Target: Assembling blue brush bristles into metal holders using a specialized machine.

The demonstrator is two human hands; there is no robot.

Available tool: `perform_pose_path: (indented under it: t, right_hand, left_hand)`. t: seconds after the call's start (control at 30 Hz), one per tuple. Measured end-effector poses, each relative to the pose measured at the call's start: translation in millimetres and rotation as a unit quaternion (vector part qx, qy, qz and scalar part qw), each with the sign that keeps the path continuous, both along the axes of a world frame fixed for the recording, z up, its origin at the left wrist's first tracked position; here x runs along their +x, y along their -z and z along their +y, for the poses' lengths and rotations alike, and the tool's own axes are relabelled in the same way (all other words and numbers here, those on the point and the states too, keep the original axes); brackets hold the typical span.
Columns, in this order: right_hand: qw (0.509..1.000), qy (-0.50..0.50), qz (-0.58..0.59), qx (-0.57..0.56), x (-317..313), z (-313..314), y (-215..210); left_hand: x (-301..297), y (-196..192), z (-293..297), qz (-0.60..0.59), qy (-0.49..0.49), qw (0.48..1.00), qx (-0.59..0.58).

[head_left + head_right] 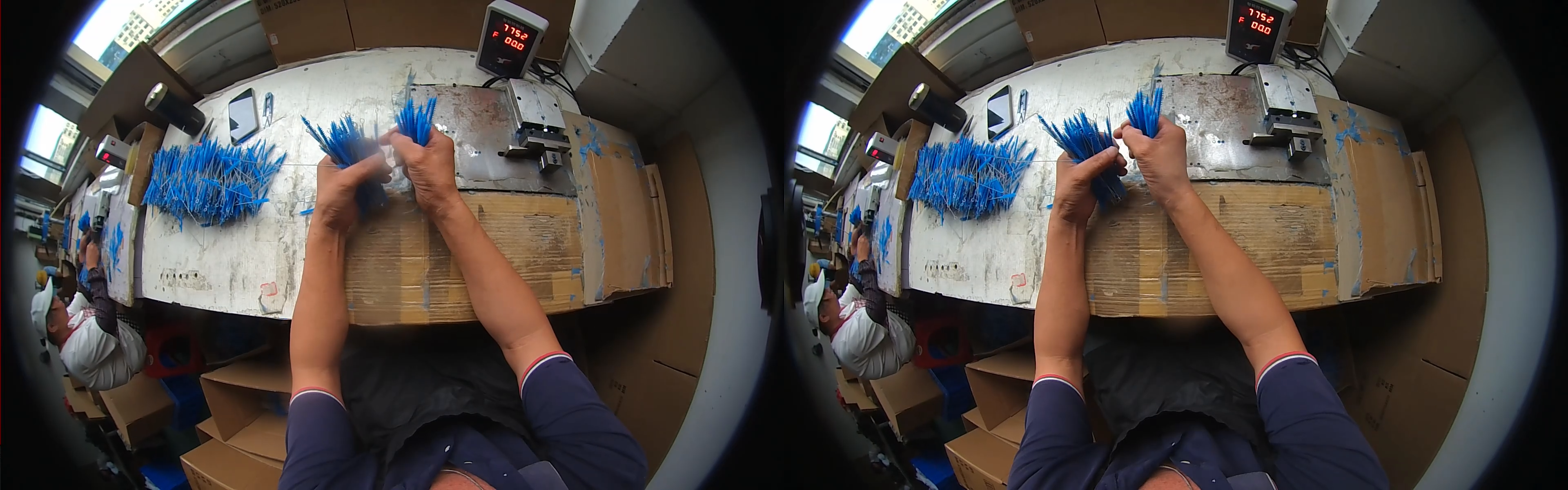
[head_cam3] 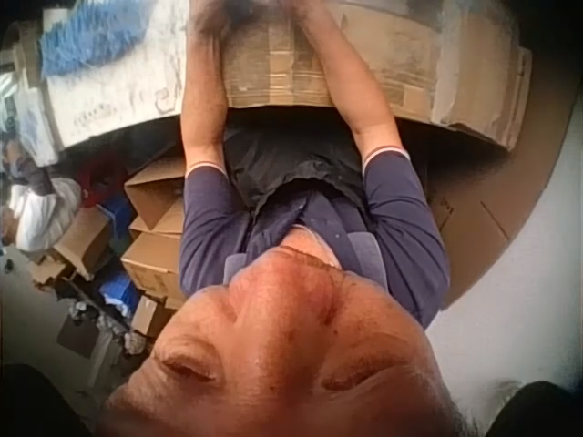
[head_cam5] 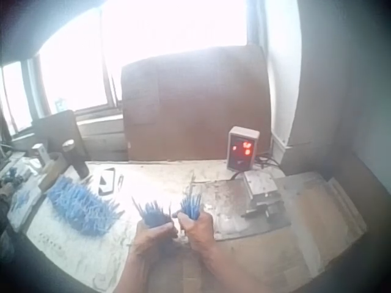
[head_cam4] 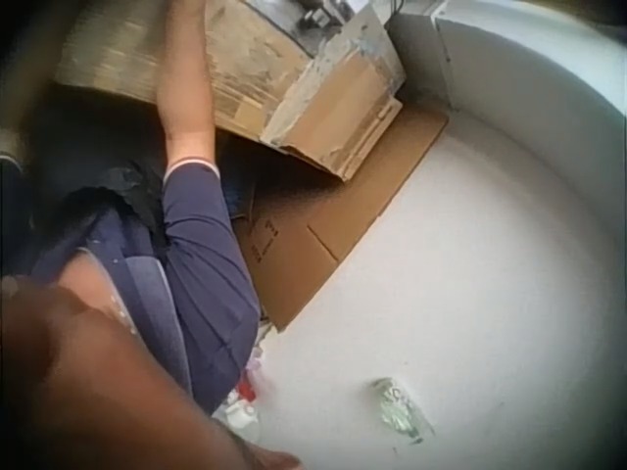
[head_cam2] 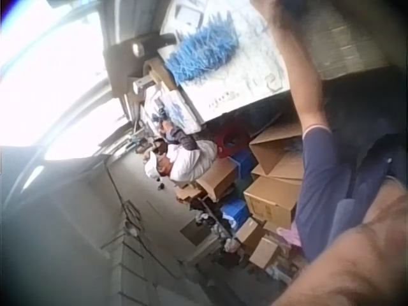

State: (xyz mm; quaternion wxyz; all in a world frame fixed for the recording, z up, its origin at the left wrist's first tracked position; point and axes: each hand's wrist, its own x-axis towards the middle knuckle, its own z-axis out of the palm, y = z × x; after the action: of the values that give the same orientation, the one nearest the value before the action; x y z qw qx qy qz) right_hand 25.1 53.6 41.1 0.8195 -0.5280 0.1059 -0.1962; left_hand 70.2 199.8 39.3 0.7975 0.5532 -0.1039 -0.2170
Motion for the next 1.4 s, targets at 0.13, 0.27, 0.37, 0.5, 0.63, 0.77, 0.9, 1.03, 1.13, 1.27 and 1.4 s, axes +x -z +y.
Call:
perform_pose_path:
  t: [0.13,0.27,0.37,0.5,0.63,0.77,0.9,1.03,1.13,1.27,1.4]
  right_hand:
    - [0.999,0.036,-0.017,0.032,0,3,-6]
    - [0.997,-0.001,-0.024,-0.069,3,7,-1]
    - [0.996,0.015,-0.029,-0.087,4,9,2]
    - [0.996,0.019,-0.012,-0.088,4,7,0]
    - [0.997,0.008,-0.001,-0.071,1,6,-7]
    - [0.987,0.030,-0.025,-0.156,6,11,1]
    - [0.990,0.004,-0.029,-0.140,7,3,3]
    - [0.996,0.002,-0.001,-0.085,3,3,-5]
    - [0.999,-0.017,0.027,0.003,-1,0,-12]
    - [1.000,0.004,0.006,-0.025,7,-4,3]
    - [1.000,0.008,-0.009,0.004,5,0,0]
  left_hand:
    - [7,10,6,-0.016,-0.019,1.000,0.004]
    - [6,4,-3,-0.029,-0.020,0.999,-0.002]
    - [3,3,-6,-0.045,-0.024,0.999,-0.015]
    - [0,1,-7,-0.046,-0.023,0.998,-0.019]
    - [0,-3,-7,-0.042,-0.009,0.999,-0.028]
    - [1,5,-6,-0.064,-0.036,0.997,-0.018]
    - [0,1,-7,-0.084,-0.021,0.996,-0.005]
    - [-1,-3,-8,-0.061,-0.012,0.998,0.005]
    - [1,-1,-7,-0.038,-0.001,0.998,-0.044]
    - [5,5,-6,-0.028,0.001,0.999,-0.033]
    - [4,3,-5,-0.040,-0.012,0.999,-0.012]
